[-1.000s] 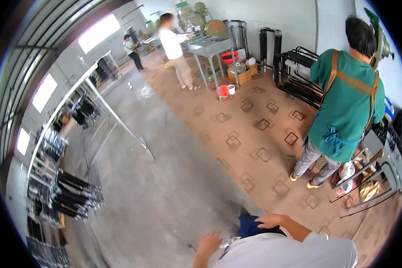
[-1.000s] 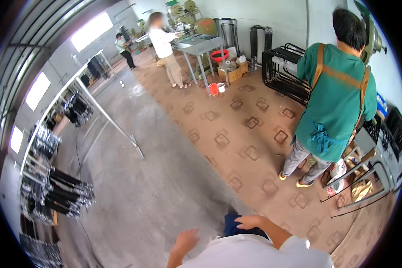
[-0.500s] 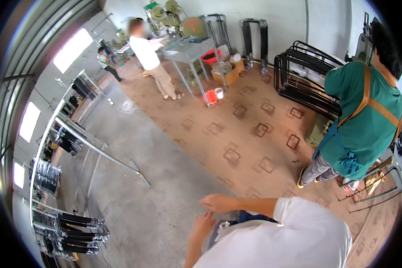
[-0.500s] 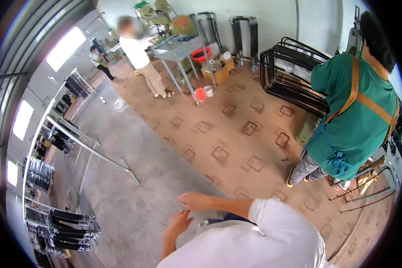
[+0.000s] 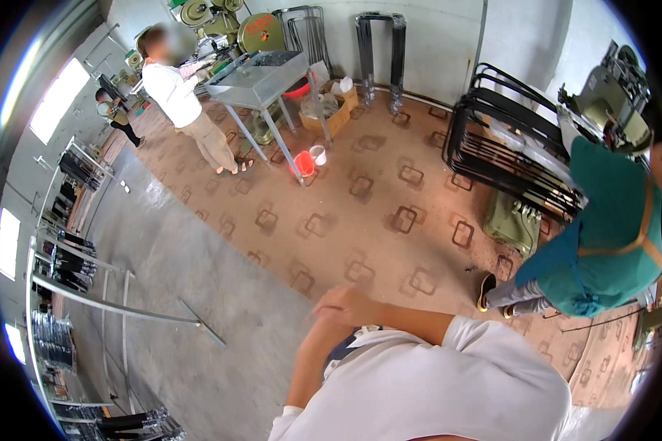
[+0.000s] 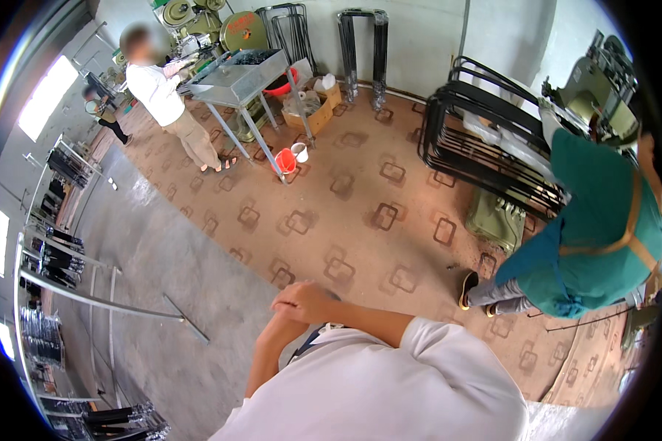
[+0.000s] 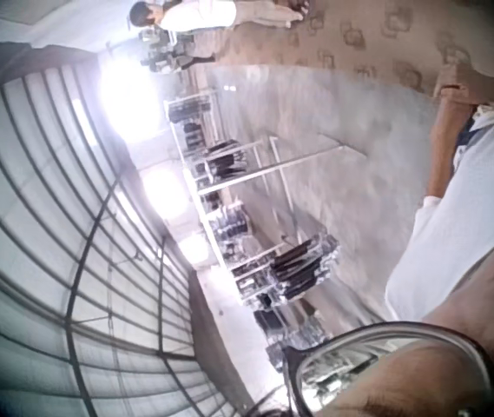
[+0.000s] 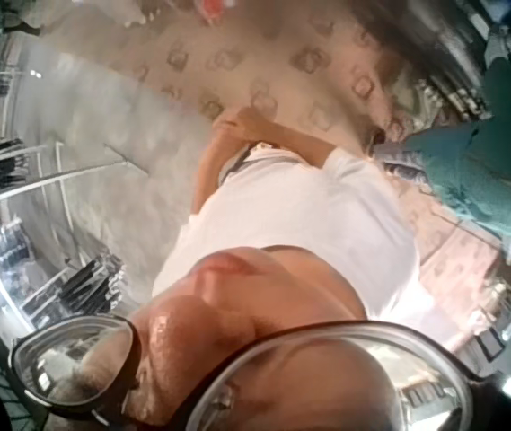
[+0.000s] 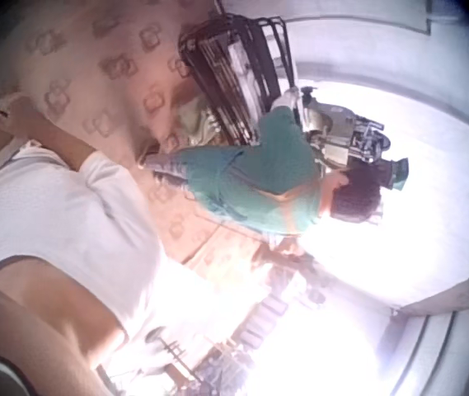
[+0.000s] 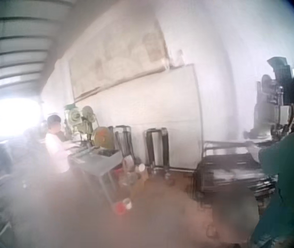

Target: The person walks through a warehouse and applies red circular stickers to stacks of black wrapped items on pallets. They retrieve the stickers from a table, peel them off, and press them onto the plastic-wrapped bundles. The person also briefly handles a white roll of tape and adjusts their position around the pallets.

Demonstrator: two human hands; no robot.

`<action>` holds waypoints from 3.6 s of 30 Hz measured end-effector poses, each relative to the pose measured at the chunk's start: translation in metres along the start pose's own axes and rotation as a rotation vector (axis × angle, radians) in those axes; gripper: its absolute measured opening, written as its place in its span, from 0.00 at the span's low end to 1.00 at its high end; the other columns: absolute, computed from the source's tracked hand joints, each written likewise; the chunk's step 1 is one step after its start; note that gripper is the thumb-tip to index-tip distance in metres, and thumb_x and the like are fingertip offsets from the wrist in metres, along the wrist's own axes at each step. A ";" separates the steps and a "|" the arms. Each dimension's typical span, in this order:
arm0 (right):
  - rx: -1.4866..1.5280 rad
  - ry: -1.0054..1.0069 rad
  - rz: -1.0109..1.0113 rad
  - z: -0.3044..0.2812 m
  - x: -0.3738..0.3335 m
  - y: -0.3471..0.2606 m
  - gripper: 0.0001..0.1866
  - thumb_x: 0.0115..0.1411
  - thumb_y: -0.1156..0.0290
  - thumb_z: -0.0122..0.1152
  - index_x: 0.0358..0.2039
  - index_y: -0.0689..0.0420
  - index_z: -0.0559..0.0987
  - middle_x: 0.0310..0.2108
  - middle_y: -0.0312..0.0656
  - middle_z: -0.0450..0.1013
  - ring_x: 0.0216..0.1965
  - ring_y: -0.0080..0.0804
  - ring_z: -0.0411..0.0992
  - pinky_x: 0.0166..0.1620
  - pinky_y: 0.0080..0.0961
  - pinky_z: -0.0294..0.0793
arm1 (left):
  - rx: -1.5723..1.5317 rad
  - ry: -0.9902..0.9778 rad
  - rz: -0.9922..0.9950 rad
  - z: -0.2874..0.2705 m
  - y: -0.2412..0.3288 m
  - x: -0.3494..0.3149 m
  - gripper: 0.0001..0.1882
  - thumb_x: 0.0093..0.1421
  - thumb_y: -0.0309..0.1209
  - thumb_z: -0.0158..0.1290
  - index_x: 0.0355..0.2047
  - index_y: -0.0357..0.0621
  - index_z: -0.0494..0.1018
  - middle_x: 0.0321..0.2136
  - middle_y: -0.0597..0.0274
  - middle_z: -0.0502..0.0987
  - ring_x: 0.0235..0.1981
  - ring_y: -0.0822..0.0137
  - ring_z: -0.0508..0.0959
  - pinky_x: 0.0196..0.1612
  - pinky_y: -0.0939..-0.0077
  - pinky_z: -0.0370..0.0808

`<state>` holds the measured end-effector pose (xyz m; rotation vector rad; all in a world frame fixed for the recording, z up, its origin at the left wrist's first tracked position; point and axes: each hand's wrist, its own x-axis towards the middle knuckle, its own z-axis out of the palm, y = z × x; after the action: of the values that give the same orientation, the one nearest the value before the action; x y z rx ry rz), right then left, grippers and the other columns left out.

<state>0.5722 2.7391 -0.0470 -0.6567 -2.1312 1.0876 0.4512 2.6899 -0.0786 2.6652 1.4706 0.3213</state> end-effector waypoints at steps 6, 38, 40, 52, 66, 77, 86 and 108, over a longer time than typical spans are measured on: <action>0.120 -0.014 0.208 -0.095 0.073 0.020 0.12 0.53 0.64 0.48 0.29 0.57 0.77 0.28 0.44 0.74 0.32 0.39 0.72 0.37 0.30 0.69 | -0.776 -0.253 0.088 -0.055 -0.050 0.128 0.08 0.52 0.34 0.51 0.23 0.43 0.73 0.25 0.55 0.74 0.31 0.58 0.73 0.33 0.66 0.68; 0.770 0.079 0.585 -0.406 0.477 0.430 0.24 0.62 0.51 0.41 0.33 0.60 0.75 0.21 0.34 0.68 0.22 0.16 0.64 0.21 0.15 0.61 | -0.858 0.394 0.231 -0.026 -0.396 0.695 0.03 0.48 0.25 0.56 0.19 0.43 0.74 0.14 0.62 0.71 0.15 0.65 0.70 0.21 0.78 0.67; 0.511 0.110 0.385 -0.436 0.503 0.469 0.21 0.61 0.53 0.42 0.32 0.59 0.76 0.17 0.35 0.67 0.19 0.19 0.65 0.21 0.18 0.62 | -0.986 0.325 0.093 -0.032 -0.426 0.740 0.05 0.51 0.26 0.53 0.20 0.41 0.74 0.15 0.60 0.72 0.18 0.63 0.72 0.23 0.77 0.69; 0.782 0.671 0.586 -0.635 0.669 0.578 0.16 0.62 0.65 0.43 0.28 0.64 0.74 0.07 0.25 0.51 0.09 0.12 0.45 0.13 0.14 0.41 | -0.735 0.427 -0.225 -0.058 -0.597 0.959 0.06 0.54 0.24 0.49 0.32 0.40 0.74 0.30 0.60 0.76 0.32 0.63 0.74 0.32 0.76 0.70; 0.843 -0.393 0.545 -0.654 0.991 0.733 0.14 0.62 0.64 0.43 0.32 0.61 0.73 0.10 0.27 0.54 0.10 0.13 0.49 0.14 0.13 0.46 | -0.742 0.798 -1.012 -0.026 -0.706 1.037 0.11 0.55 0.18 0.44 0.37 0.39 0.72 0.41 0.60 0.73 0.41 0.68 0.72 0.42 0.77 0.68; 0.705 -0.745 0.349 -0.509 1.192 0.727 0.12 0.57 0.70 0.48 0.41 0.60 0.69 0.23 0.37 0.68 0.16 0.21 0.66 0.17 0.17 0.66 | -0.473 1.084 -1.491 -0.028 -0.686 1.053 0.11 0.53 0.18 0.45 0.36 0.39 0.73 0.41 0.57 0.72 0.40 0.64 0.73 0.40 0.77 0.69; 0.293 -0.734 -0.214 -0.361 1.157 0.693 0.28 0.43 0.71 0.56 0.47 0.62 0.64 0.42 0.55 0.63 0.46 0.50 0.62 0.51 0.38 0.60 | -0.343 1.232 -1.742 -0.026 -0.657 1.037 0.11 0.54 0.18 0.44 0.35 0.39 0.73 0.41 0.57 0.73 0.38 0.64 0.74 0.40 0.77 0.70; 0.572 -1.328 0.347 -0.331 0.870 0.462 0.12 0.55 0.58 0.55 0.28 0.53 0.73 0.21 0.30 0.67 0.17 0.16 0.63 0.13 0.13 0.58 | -0.363 1.573 -1.566 -0.067 -0.520 0.735 0.15 0.56 0.27 0.50 0.45 0.44 0.68 0.41 0.59 0.70 0.39 0.61 0.72 0.40 0.73 0.70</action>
<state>0.3010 3.7417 -0.0079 0.0842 -2.4409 2.7159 0.3864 3.5863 0.0035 0.0066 2.5530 2.1351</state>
